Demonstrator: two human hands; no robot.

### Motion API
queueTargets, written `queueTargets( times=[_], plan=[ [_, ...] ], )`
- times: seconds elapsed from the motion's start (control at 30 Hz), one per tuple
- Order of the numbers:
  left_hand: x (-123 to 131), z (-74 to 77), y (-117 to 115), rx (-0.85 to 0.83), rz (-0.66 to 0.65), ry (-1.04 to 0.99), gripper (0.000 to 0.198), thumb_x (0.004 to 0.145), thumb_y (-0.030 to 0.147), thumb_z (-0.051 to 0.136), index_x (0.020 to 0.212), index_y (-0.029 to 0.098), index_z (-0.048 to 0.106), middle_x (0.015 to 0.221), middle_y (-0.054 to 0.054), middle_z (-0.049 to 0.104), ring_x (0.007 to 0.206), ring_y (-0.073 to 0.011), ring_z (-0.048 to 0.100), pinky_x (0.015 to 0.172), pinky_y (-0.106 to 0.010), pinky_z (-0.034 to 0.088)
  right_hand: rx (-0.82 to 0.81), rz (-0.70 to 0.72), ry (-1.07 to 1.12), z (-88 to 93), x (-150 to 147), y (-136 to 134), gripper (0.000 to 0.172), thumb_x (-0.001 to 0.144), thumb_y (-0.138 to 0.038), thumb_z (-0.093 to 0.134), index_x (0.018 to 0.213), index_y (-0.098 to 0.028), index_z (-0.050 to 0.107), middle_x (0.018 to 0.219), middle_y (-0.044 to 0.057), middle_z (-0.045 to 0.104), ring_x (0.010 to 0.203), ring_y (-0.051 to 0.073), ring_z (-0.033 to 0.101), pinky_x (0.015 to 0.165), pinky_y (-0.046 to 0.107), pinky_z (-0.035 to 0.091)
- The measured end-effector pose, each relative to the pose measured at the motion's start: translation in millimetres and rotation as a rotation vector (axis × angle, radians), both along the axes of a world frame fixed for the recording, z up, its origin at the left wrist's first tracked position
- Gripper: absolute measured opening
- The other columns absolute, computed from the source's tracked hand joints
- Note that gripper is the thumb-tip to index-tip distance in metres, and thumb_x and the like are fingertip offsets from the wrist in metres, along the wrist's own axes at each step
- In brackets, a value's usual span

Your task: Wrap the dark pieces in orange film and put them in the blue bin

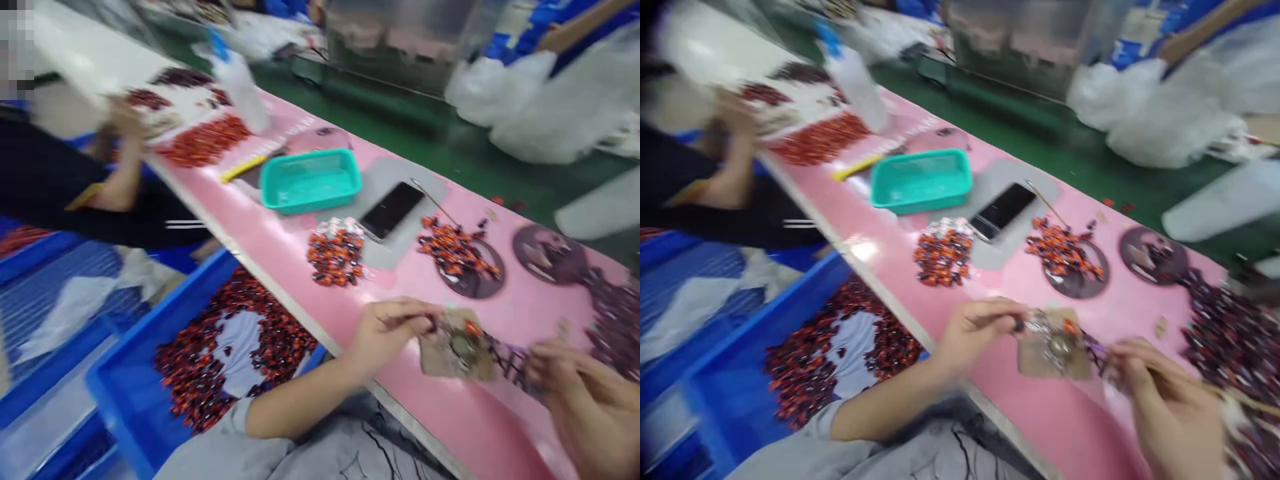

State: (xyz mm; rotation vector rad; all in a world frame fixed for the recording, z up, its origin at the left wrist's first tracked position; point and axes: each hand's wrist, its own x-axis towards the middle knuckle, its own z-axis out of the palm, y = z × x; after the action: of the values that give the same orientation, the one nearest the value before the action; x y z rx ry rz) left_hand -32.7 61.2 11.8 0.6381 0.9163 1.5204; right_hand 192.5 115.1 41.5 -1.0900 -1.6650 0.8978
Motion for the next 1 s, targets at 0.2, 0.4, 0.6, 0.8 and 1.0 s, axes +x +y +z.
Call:
queueTargets(
  times=[0.2,0.4,0.6,0.8,1.0],
  plan=[
    [9,-3.0,-11,-0.066,0.121,0.001,0.023,0.069,0.036,0.091,0.087,0.027,0.083,0.076,-0.002,0.080,0.065,-0.0143,0.074,0.061,-0.023,0.062,-0.271,-0.022,0.022,-12.9,-10,-12,0.048,0.087,-0.063,0.067,0.072,-0.018,0.073,0.060,0.003,0.064,0.049,0.011,0.057,0.044,0.021,0.048],
    [19,-3.0,-17,-0.127,0.125,0.096,0.024,0.065,0.038,0.093,0.080,0.024,0.082,0.079,-0.003,0.080,0.070,-0.0167,0.075,0.067,-0.026,0.063,-0.357,0.018,0.032,-26.4,-15,-15,0.051,0.087,-0.067,0.064,0.074,-0.018,0.066,0.061,0.000,0.061,0.050,0.010,0.052,0.046,0.021,0.043],
    [23,-4.6,-19,-0.134,0.091,0.156,0.022,0.067,0.036,0.092,0.081,0.023,0.082,0.077,-0.003,0.079,0.066,-0.0166,0.075,0.061,-0.024,0.062,-0.190,0.012,-0.099,-30.6,-12,-18,0.042,0.096,-0.054,0.057,0.076,-0.018,0.067,0.066,0.001,0.064,0.055,0.011,0.056,0.052,0.024,0.045],
    [31,-4.6,-20,-0.126,0.054,0.135,0.016,0.071,0.032,0.090,0.084,0.025,0.083,0.080,-0.003,0.081,0.067,-0.0161,0.076,0.060,-0.022,0.063,-0.031,-0.024,-0.032,-19.8,-13,-25,0.032,0.101,-0.041,0.055,0.081,-0.019,0.069,0.071,0.003,0.067,0.061,0.013,0.061,0.056,0.026,0.048],
    [40,-3.3,-19,-0.141,0.034,0.133,0.018,0.068,0.034,0.091,0.082,0.026,0.083,0.078,-0.003,0.081,0.064,-0.0169,0.076,0.061,-0.025,0.065,0.124,-0.001,0.079,-4.8,-14,-36,0.024,0.101,-0.033,0.056,0.087,-0.019,0.071,0.076,0.006,0.069,0.063,0.015,0.062,0.056,0.028,0.052]
  ],
)
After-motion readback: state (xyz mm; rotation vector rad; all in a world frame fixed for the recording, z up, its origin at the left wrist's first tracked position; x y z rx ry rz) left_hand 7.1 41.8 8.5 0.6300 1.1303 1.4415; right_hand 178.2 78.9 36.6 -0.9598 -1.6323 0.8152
